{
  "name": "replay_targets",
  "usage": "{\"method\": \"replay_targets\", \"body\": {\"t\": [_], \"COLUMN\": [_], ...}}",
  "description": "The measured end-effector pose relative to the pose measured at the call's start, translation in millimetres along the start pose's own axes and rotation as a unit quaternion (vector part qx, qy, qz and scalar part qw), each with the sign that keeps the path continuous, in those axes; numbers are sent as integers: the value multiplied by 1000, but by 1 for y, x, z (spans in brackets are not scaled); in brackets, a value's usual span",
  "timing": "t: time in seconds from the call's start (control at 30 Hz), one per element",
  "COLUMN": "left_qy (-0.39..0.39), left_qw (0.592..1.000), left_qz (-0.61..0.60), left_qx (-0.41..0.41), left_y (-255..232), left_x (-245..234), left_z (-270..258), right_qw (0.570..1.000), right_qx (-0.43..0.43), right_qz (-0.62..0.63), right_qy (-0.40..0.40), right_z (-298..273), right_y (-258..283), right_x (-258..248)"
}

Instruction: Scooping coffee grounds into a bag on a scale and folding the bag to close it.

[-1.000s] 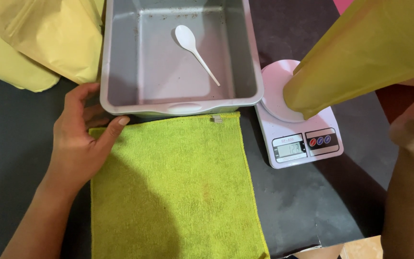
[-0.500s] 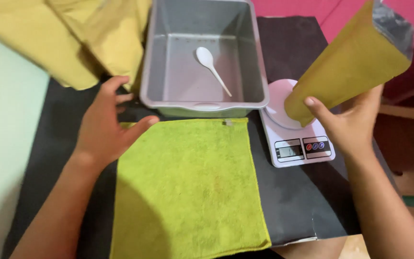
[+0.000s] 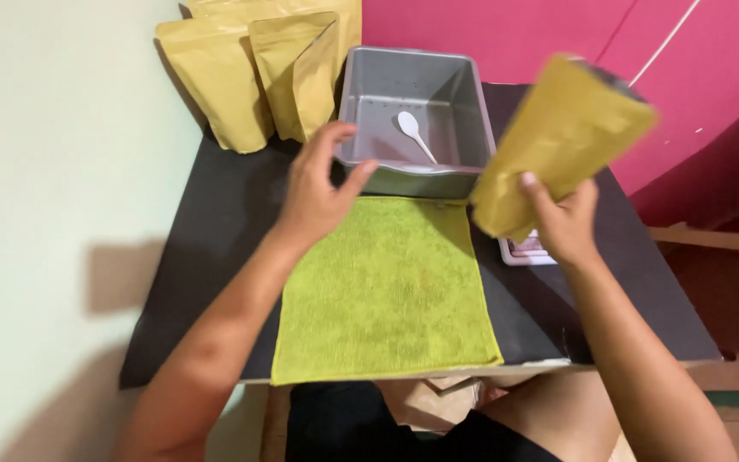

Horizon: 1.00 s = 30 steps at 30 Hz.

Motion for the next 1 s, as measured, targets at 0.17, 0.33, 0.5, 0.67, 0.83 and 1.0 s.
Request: {"method": "replay_targets", "body": {"t": [0.17, 0.33, 0.5, 0.67, 0.83, 1.0], "left_qy": [33, 10, -34, -61, -84, -68], "left_qw": [976, 976, 977, 985, 984, 977], "left_qz": [-207, -209, -206, -161, -152, -203], "left_qx": [-53, -66, -45, -1, 27, 8], "left_y": [-48, -49, -72, -64, -70, -99], "left_x": [38, 41, 22, 18, 11, 11], "left_z": [3, -1, 4, -1, -1, 3], "right_qw": [977, 960, 982, 988, 990, 984], "right_qx": [90, 70, 11, -20, -53, -18], "right_qz": [83, 120, 179, 152, 121, 146], "right_qy": [175, 242, 67, 34, 44, 98], "right_z": [-18, -25, -13, -10, -7, -5], "right_y": [20, 15, 16, 52, 62, 64], "right_x": [72, 90, 52, 49, 51, 61]}}
Point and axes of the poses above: each hand's wrist, its own z-axis towards the middle knuckle, its own x-axis out of the palm, y = z × x, the point moved 9 cm from there along z, towards the middle knuckle, and after that the axes turned 5 degrees about x, right-handed, at the moved point
